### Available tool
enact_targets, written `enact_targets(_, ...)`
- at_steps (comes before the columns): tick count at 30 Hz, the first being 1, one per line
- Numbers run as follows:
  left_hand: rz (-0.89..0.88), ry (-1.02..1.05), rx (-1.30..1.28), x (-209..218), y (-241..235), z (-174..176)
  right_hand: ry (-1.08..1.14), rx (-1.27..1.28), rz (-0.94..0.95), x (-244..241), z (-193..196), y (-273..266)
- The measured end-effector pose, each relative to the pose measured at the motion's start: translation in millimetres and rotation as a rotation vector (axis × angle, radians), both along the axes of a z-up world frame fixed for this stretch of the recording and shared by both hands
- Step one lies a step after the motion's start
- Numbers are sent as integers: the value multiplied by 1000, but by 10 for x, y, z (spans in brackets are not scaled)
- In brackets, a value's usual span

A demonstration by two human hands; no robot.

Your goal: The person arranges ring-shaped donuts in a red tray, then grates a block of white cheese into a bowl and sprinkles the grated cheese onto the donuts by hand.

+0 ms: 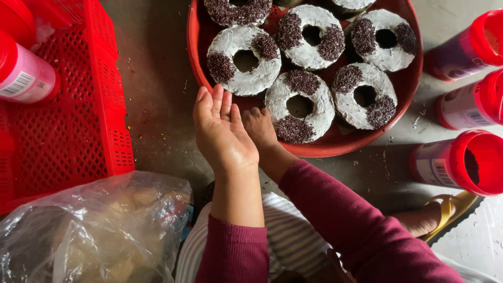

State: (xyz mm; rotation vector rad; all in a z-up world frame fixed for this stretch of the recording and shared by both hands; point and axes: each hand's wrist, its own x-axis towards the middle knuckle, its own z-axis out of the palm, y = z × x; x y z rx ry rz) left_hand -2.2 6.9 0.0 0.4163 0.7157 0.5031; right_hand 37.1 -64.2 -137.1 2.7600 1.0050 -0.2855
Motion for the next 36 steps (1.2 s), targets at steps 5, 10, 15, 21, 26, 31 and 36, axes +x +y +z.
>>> enact_targets(5, -12, 48, -11, 33, 19, 52, 43, 235, 103, -365, 209, -541)
enact_targets(10, -14, 13, -8, -12, 30, -4, 87, 257, 327, -598, 258, -1598)
enact_targets(15, -10, 24, 13, -32, -28, -33, 66, 194, 475, -275, 413, -2549)
enact_targets(21, -18, 41, 29, 4, -61, -37, -24, 81, 144, 176, 717, -3149)
enact_targets(26, -23, 70, 26, 22, -69, -22, -406, 480, -264, -238, 814, -2488)
enact_targets(31, -35, 57, 16, 13, -42, -32, -188, 855, -80, -315, 502, -1103)
enact_targets(36, -10, 43, 8, 7, 15, -51, -303, 650, -308, -28, 240, -507)
